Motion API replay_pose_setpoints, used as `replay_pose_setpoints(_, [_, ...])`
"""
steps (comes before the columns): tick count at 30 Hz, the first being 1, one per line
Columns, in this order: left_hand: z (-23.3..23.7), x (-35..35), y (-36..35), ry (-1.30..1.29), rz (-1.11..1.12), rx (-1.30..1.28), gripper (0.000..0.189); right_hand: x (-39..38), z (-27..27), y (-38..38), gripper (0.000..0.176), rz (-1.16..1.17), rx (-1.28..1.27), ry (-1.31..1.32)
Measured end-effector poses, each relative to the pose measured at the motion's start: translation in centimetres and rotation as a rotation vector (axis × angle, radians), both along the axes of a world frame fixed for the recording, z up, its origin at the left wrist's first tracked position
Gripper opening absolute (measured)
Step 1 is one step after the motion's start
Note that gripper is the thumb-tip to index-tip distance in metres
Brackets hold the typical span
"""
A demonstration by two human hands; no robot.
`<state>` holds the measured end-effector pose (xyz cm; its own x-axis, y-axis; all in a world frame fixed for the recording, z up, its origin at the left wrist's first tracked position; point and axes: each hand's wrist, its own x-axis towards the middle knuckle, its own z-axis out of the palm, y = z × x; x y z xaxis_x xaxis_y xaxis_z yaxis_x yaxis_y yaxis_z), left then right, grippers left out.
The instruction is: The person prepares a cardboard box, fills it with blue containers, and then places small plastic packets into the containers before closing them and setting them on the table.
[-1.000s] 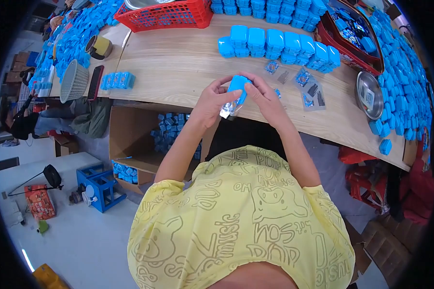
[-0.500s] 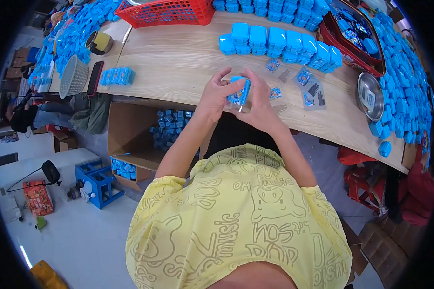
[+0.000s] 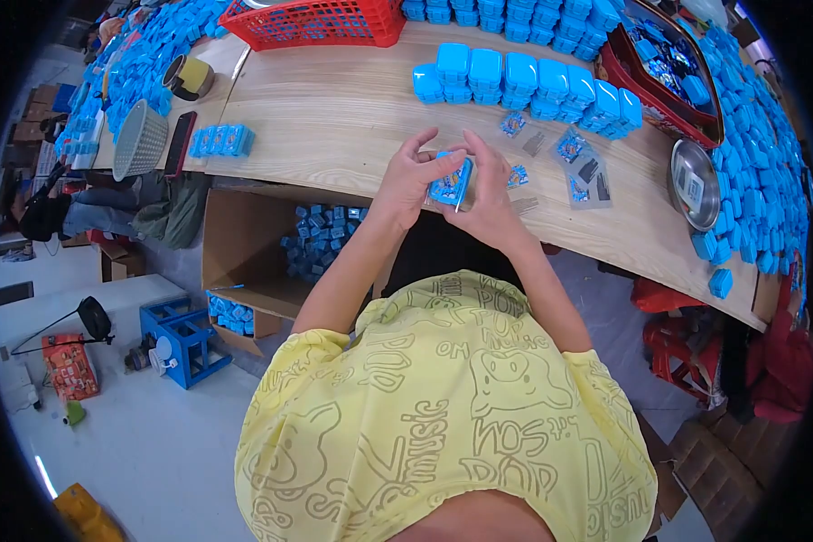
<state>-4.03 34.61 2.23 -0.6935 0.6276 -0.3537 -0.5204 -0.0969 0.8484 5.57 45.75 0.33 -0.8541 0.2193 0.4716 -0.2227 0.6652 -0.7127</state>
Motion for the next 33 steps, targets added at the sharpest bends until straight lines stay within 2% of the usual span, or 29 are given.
replay_pose_setpoints(2, [0.2, 0.3, 0.0, 0.026, 0.003, -0.01, 0.085, -0.2, -0.2, -0.1, 0.1, -0.026, 0.004, -0.004])
replay_pose_setpoints(5, [0.7, 1.4, -0.5, 0.638, -0.009, -0.331, 0.088, -0.4, -0.9, -0.2, 0.102, -0.078, 0.01, -0.013])
replay_pose_setpoints(10, [1.1, 0.8, -1.1, 0.707, -0.053, -0.51, 0.085, -0.8, -1.3, -0.7, 0.099, -0.14, -0.002, -0.051])
replay_pose_setpoints(13, [0.9, -1.1, -2.7, 0.812, 0.036, -0.705, 0.065, -0.6, -0.9, -0.7, 0.097, -0.115, 0.012, -0.068])
replay_pose_setpoints(14, [1.0, -1.9, -3.5, 0.816, 0.057, -0.717, 0.065, -0.3, -0.6, -0.3, 0.093, -0.123, 0.031, -0.107])
replay_pose_setpoints(17, [1.3, -5.0, -6.9, 0.945, 0.202, -0.983, 0.045, 0.8, -0.7, 1.4, 0.085, -0.141, 0.075, -0.187])
replay_pose_setpoints(18, [1.0, -6.1, -8.1, 0.945, 0.212, -0.987, 0.045, 1.0, -1.1, 1.9, 0.081, -0.173, 0.101, -0.195])
replay_pose_setpoints(20, [0.0, -8.1, -10.8, 1.198, 0.385, -1.101, 0.028, 1.4, -1.7, 2.7, 0.071, -0.243, 0.151, -0.212])
replay_pose_setpoints(21, [-0.5, -9.1, -12.0, 1.2, 0.39, -1.103, 0.028, 1.7, -1.7, 3.0, 0.071, -0.24, 0.152, -0.208])
replay_pose_setpoints(23, [-1.1, -10.8, -14.1, 1.443, 0.479, -1.264, 0.024, 2.3, -1.6, 3.4, 0.059, -0.243, 0.163, -0.217])
replay_pose_setpoints(25, [-1.2, -11.9, -15.6, 1.525, 0.515, -1.347, 0.023, 2.7, -1.7, 3.9, 0.054, -0.246, 0.168, -0.22])
replay_pose_setpoints(27, [-1.3, -12.8, -16.7, 1.684, 0.583, -1.509, 0.023, 3.1, -2.2, 4.4, 0.048, -0.269, 0.287, -0.219])
replay_pose_setpoints(33, [-1.4, -14.6, -18.9, 1.686, 0.569, -1.616, 0.023, 4.3, -0.5, 4.4, 0.041, -0.345, 0.5, -0.264])
